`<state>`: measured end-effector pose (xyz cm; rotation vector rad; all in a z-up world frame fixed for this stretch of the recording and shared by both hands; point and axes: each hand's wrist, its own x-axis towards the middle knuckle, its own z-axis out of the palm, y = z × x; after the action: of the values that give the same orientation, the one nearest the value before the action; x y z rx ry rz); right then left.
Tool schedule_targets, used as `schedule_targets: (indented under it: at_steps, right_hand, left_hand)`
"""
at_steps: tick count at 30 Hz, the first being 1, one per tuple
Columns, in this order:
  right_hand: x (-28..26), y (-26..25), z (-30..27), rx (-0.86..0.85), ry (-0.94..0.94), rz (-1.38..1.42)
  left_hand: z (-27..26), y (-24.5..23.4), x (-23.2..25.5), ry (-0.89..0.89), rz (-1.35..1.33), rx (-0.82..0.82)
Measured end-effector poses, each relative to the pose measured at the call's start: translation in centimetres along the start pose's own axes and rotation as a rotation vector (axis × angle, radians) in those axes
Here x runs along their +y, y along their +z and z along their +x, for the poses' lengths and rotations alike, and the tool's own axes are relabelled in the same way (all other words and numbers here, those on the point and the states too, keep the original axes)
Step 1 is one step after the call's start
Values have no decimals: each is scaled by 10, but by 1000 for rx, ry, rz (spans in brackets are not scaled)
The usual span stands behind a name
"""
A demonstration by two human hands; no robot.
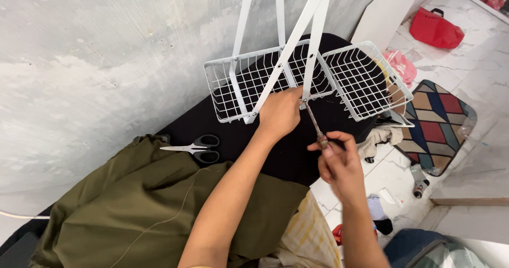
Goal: The person assembles a white wire dish rack by attaching wire baskets to a frame using a screwdriver. They insert screws and washers into holes on the frame and baskets, then tighten them to secure the components.
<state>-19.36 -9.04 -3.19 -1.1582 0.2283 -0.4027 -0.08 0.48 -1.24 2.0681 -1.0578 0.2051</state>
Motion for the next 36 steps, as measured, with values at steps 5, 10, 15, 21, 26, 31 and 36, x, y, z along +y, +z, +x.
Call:
schedule_targets:
  at_steps: [5,10,15,21,26,31,36]
  right_hand:
    - [-36,24,-8,-18,-507,-1416]
    - [-37,35,-7,-47,-298,-1368]
    - [-15,21,0,-45,-227,-814]
    - [-3,3,5,-7,59,-239]
    - [-1,5,4,-17,43,-42]
    - [3,4,3,-3,52,89]
    - [9,0,4,5,65,239]
  left_hand:
    - [-1,2,-1,-15,-11,-1]
    - [-1,2,1,-28,8,-14]
    - [1,1,2,-21,31,-35]
    - [0,2,2,-6,19,2]
    - [0,1,3,-17,20,-12]
    - [-1,1,3,-14,20,-8]
    - [0,3,1,-10,26,-18]
